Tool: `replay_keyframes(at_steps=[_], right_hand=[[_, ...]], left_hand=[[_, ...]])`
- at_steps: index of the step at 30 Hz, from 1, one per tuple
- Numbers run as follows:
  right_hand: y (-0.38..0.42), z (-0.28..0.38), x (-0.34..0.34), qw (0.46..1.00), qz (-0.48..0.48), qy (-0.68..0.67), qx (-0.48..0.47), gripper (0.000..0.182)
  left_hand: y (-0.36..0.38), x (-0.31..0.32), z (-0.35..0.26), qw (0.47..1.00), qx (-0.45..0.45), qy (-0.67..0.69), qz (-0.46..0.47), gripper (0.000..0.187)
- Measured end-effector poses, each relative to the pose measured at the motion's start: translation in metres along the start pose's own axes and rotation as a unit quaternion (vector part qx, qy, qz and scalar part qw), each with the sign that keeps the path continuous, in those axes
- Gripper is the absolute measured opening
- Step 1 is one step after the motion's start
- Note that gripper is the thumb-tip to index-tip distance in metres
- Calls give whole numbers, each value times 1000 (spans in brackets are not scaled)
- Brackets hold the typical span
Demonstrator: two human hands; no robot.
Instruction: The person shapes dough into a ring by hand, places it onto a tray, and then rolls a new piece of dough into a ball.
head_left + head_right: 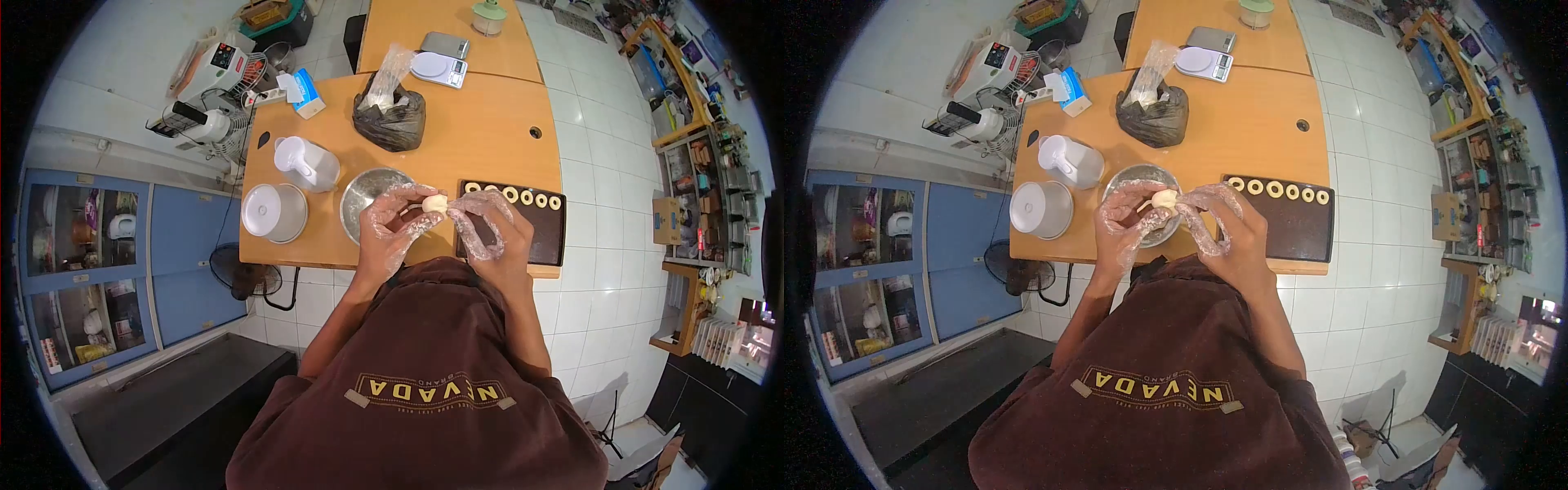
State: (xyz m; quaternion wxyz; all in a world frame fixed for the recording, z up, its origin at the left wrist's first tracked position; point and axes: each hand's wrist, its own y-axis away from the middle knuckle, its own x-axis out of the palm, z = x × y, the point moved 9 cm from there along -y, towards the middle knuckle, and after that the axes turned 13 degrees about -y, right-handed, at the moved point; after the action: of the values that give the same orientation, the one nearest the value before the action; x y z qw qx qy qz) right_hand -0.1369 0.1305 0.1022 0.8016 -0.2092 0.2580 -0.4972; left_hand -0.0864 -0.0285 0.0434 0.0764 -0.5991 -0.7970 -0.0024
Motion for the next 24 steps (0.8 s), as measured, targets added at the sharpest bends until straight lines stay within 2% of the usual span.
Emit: replay_keyframes(at_steps=[7, 10, 13, 22, 24], right_hand=[[-1, 0, 2, 999, 9, -41, 25, 32], [-4, -2, -1, 994, -1, -82, 79, 33], [-1, -4, -2, 998, 22, -49, 12, 36], [4, -3, 1, 999, 54, -5, -1, 35], [7, -9, 3, 998, 59, -9, 1, 43]], left_hand=[[1, -5, 7, 1000, -26, 5, 1, 32], [1, -10, 11, 1000, -24, 17, -7, 32], [2, -10, 14, 999, -42, 5, 3, 32], [3, -4, 14, 997, -68, -26, 25, 31], [2, -2, 13, 997, -62, -31, 30, 31]])
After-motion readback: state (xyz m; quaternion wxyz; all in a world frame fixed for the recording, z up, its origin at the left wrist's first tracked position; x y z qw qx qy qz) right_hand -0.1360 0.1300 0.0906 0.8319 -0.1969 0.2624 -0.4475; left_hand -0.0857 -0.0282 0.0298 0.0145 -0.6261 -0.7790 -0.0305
